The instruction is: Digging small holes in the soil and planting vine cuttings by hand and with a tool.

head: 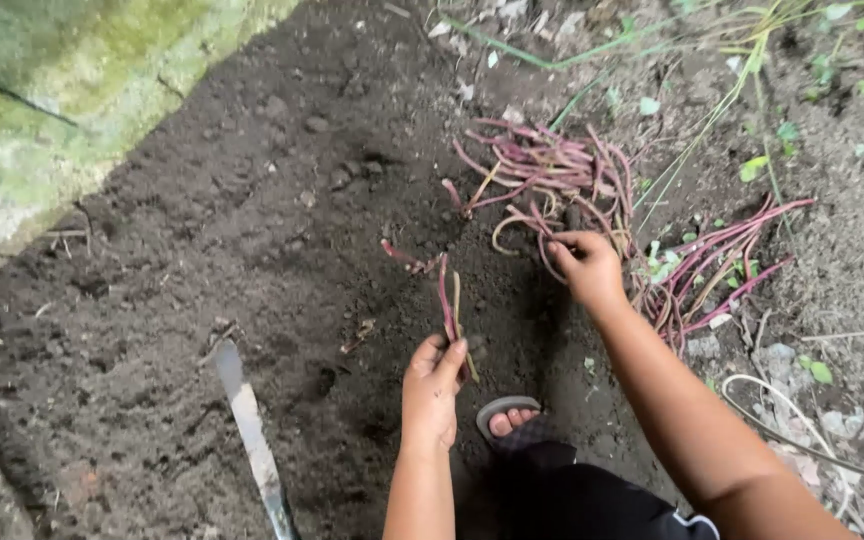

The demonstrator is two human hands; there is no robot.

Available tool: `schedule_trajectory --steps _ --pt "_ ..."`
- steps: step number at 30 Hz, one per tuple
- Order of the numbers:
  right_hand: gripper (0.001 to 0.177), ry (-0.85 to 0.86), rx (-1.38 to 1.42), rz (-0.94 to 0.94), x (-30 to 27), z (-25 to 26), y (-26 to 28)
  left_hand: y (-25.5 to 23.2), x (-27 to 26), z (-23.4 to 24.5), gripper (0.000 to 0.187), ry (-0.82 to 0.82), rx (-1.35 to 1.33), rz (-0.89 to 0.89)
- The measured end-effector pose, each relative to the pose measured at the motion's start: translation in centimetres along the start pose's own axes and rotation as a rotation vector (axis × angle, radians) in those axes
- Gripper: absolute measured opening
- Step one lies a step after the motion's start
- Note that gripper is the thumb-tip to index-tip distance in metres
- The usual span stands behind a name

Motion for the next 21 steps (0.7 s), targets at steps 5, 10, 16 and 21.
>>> schedule_trajectory --steps 5,10,16,21 --pt "0.027 0.429 0.676 -0.295 -4.3 -1.8 8.3 -0.3 0.4 -0.6 0.019 -0.053 -0.161 -0.130" --pt "0.014 0.743 0.710 -0.174 -6.3 -3.5 11.8 -1.1 0.0 -1.1 0.017 -0.048 -0.224 -0.130" --pt "0.017 0.792 0.553 -0.102 -6.8 -4.1 12.2 -2.1 -1.0 -1.1 0.020 -0.041 -0.279 -0.101" --pt "0.016 0.884 0.383 -0.011 -7.1 -2.5 15.0 -1.7 -0.4 -0.9 0.021 -0.030 -0.330 -0.073"
Point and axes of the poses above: each hand's wrist, its own x-axis towards the middle knuckle, its own z-axis out of the back of the hand, y = z × x, the point moved 3 cm from there along x, towards the middle knuckle, and after that the axes turned 6 degrees about y, right-handed, at the moved point
